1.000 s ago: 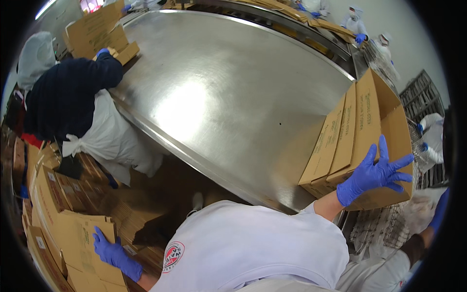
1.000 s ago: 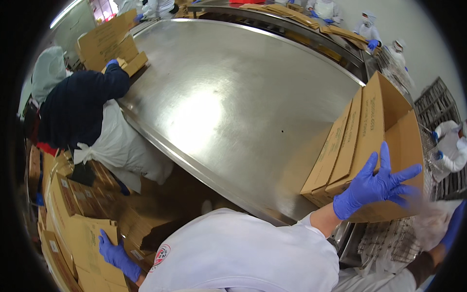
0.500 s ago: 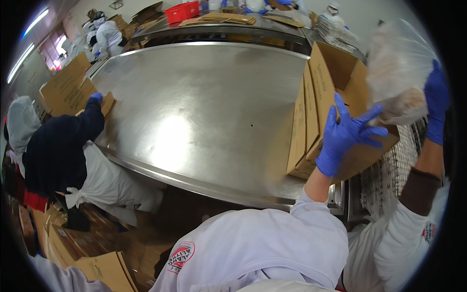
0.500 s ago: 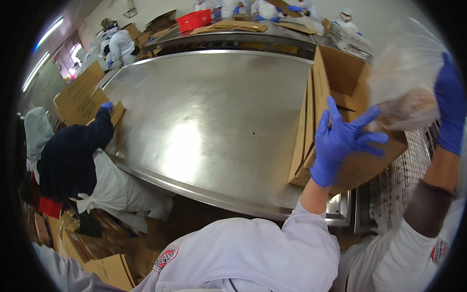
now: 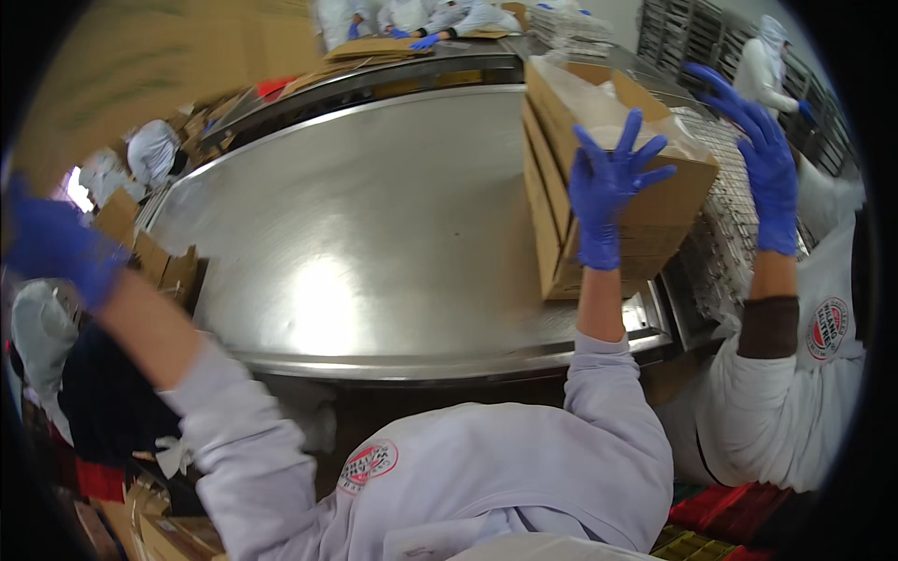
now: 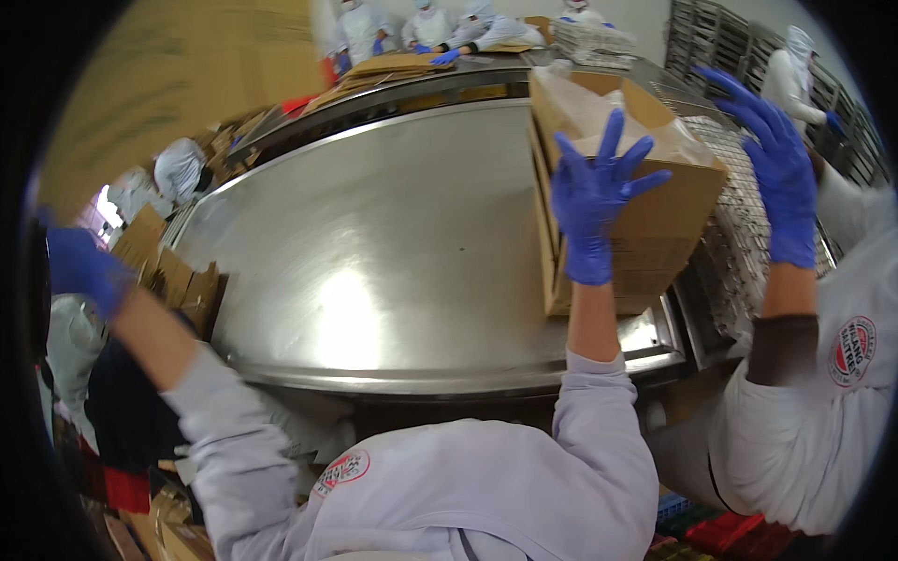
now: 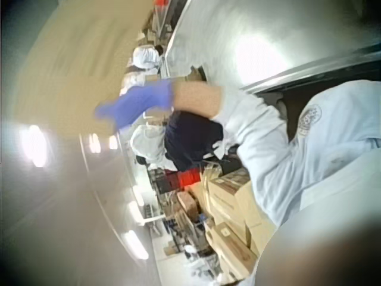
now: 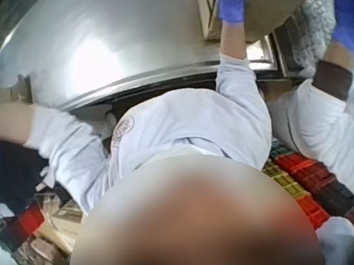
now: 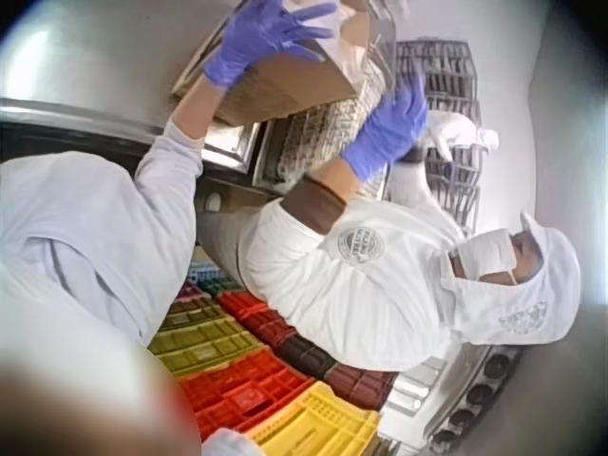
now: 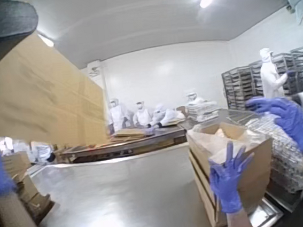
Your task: The person assembles flat cardboard boxes by folding and tucking flaps to form rectangular containers. They repeatedly pick up flat-packed boxes, fold the sides, and stack the finished boxes on a stainless steel table. Other workers in white coats and gloves are visible in the background performing similar tasks.
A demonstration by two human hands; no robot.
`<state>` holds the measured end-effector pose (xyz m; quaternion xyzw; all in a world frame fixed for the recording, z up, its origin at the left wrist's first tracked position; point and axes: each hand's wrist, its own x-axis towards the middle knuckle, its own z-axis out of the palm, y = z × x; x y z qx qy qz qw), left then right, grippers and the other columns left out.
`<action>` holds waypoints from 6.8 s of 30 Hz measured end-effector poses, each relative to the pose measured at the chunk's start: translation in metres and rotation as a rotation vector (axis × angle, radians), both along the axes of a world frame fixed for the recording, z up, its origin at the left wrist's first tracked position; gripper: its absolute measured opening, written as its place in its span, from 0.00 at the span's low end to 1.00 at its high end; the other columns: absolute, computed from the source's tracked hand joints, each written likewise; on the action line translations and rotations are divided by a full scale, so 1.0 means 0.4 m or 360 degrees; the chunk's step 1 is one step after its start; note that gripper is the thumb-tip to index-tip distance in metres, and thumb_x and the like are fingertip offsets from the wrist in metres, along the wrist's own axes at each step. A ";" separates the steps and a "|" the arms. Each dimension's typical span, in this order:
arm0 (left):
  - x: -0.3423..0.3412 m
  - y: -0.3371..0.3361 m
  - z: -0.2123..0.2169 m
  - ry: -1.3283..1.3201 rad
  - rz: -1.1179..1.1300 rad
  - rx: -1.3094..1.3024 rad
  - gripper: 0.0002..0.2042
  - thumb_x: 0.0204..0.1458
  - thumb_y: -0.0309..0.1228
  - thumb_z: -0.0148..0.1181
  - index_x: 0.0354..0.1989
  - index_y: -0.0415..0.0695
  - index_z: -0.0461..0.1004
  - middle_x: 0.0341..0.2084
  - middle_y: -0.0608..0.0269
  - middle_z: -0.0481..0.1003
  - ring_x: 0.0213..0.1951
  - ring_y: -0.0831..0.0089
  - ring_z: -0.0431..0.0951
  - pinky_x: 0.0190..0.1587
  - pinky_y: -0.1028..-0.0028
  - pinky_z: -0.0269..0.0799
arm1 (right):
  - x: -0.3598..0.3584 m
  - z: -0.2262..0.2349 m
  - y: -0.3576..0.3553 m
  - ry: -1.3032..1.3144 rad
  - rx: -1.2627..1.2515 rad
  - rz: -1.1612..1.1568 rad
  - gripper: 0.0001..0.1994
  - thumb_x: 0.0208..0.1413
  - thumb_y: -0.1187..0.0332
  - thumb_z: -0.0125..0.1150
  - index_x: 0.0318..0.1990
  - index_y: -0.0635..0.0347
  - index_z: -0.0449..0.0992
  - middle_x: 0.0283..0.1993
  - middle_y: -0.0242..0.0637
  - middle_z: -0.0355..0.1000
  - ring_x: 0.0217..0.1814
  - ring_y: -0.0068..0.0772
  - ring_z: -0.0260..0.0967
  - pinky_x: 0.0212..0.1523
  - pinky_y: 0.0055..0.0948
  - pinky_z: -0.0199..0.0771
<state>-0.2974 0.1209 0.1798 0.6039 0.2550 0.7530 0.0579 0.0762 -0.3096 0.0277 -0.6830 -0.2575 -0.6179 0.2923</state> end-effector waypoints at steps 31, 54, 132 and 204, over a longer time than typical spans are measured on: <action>0.263 -0.539 -0.358 0.0735 -0.2945 0.0483 0.32 0.55 0.53 0.28 0.38 0.40 0.76 0.40 0.54 0.74 0.44 0.61 0.71 0.52 0.68 0.60 | -0.396 -0.052 0.264 0.0356 -0.0246 0.1461 0.12 0.47 0.63 0.58 0.37 0.58 0.73 0.48 0.41 0.70 0.53 0.41 0.66 0.60 0.42 0.54; 0.985 -0.458 -0.375 0.1800 -0.0922 0.0886 0.36 0.38 0.19 0.47 0.62 0.45 0.48 0.63 0.54 0.46 0.64 0.64 0.47 0.62 0.54 0.41 | -0.245 -0.011 0.267 0.0409 -0.0970 0.1393 0.33 0.27 0.31 0.55 0.16 0.58 0.63 0.18 0.37 0.58 0.24 0.42 0.58 0.32 0.33 0.56; 0.678 -0.882 -0.404 0.1804 -0.3303 -0.1936 0.26 0.54 0.50 0.46 0.36 0.33 0.71 0.20 0.49 0.75 0.18 0.65 0.77 0.21 0.73 0.73 | -0.145 0.374 -0.210 0.0450 -0.0615 -0.0036 0.24 0.39 0.67 0.59 0.49 0.44 0.72 0.36 0.40 0.74 0.37 0.33 0.72 0.41 0.29 0.70; -0.044 -0.193 -0.443 0.0471 -0.1165 -0.1289 0.37 0.46 0.53 0.51 0.63 0.46 0.50 0.51 0.53 0.56 0.55 0.61 0.56 0.59 0.69 0.47 | -0.111 -0.382 0.689 0.2915 0.0253 0.3258 0.29 0.55 0.51 0.44 0.58 0.64 0.57 0.59 0.43 0.58 0.57 0.36 0.58 0.57 0.33 0.58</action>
